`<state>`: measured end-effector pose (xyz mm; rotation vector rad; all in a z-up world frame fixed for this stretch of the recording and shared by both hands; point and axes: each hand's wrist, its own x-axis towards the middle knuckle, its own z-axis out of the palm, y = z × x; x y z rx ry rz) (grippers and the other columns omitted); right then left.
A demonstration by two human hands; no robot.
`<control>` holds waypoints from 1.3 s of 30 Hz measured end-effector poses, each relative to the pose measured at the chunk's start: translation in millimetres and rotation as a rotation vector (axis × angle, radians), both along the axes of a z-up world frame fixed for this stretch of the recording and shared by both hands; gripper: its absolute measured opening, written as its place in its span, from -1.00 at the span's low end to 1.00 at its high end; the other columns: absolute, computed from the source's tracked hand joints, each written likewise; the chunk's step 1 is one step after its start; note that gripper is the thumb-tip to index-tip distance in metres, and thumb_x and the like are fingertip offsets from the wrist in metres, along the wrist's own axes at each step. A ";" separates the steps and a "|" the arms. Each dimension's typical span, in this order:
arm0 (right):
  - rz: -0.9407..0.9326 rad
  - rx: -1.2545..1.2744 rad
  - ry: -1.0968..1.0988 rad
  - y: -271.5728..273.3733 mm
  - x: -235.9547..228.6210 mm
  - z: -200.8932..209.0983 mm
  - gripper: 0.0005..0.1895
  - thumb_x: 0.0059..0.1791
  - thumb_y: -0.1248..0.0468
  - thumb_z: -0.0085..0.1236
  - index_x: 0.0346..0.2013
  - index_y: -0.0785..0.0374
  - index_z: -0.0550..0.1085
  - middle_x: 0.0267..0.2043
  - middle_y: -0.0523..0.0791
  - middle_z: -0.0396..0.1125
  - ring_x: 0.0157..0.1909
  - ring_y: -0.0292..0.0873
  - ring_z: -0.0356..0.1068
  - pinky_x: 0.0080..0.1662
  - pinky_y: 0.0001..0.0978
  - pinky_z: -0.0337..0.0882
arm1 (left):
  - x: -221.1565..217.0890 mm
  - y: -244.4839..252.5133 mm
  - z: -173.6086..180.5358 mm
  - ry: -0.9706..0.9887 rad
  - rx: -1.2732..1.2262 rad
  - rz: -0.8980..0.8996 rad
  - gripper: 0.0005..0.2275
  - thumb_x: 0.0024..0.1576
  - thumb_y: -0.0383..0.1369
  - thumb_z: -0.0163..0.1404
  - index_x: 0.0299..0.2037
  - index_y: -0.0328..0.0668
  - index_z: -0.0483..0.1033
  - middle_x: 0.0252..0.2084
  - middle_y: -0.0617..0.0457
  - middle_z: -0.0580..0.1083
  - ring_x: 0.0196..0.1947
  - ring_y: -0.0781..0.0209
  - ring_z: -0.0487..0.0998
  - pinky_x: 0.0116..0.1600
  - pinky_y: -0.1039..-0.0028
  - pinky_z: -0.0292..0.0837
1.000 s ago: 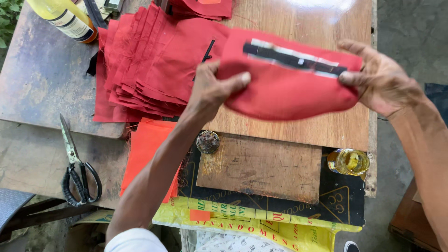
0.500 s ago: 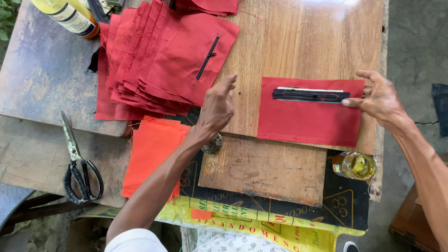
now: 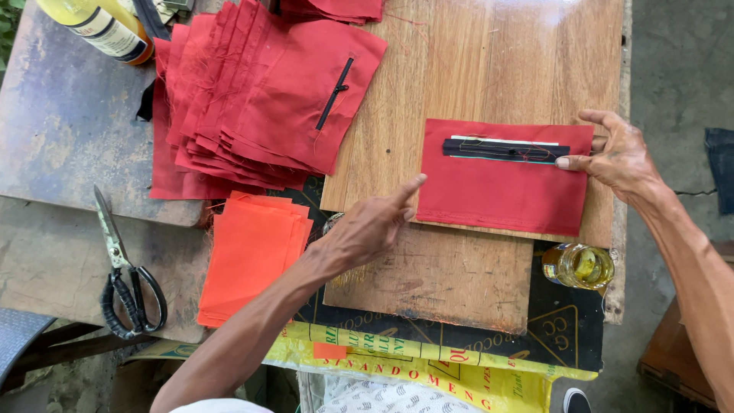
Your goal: The person places an orange fabric piece onto a red fabric piece with a zipper, aligns them, and smooths the layers. They then use scissors to trim the zipper on the red fabric and repeat the process with another orange piece.
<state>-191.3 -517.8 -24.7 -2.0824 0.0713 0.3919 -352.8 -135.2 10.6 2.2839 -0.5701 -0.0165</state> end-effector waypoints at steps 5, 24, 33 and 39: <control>0.023 0.023 0.099 26.7 -4.0 11.8 -0.01 -0.25 0.49 0.33 0.45 0.26 0.14 0.05 0.14 0.46 0.05 0.00 0.50 -0.04 -0.27 0.53 | 8.6 14.8 13.9 -0.136 -0.141 0.239 -0.57 0.17 -0.49 0.05 0.27 -0.27 0.30 -0.30 -0.04 0.53 -0.55 0.22 0.47 -0.43 0.38 0.47; 0.444 -0.302 -0.558 96.6 -22.1 59.5 -0.18 0.05 0.45 0.17 0.54 0.19 0.01 -0.25 0.03 0.51 -0.36 -0.11 0.51 -0.30 -0.22 0.61 | 18.1 -24.7 -55.2 -0.509 0.337 0.027 -0.72 0.11 -0.51 -0.04 0.01 -0.50 0.50 0.17 -0.33 0.45 0.23 -0.20 0.45 0.33 0.08 0.33; 0.566 -0.096 -0.656 178.1 -23.6 17.3 -0.06 -0.11 0.57 0.23 0.50 0.21 0.03 -0.30 -0.02 0.50 -0.26 -0.09 0.54 -0.19 -0.26 0.54 | 22.8 -25.7 -59.4 -0.493 0.361 0.010 -0.72 0.10 -0.43 0.01 -0.03 -0.47 0.51 0.18 -0.32 0.42 0.25 -0.22 0.41 0.32 0.05 0.30; 0.591 -0.173 -0.704 180.5 -26.8 12.8 -0.11 -0.12 0.55 0.23 0.46 0.20 0.12 -0.31 -0.01 0.50 -0.23 0.01 0.53 -0.14 -0.19 0.51 | 23.2 -22.9 -56.2 -0.481 0.303 0.004 -0.76 0.12 -0.36 0.06 -0.12 -0.44 0.52 0.16 -0.28 0.41 0.24 -0.18 0.41 0.34 -0.03 0.26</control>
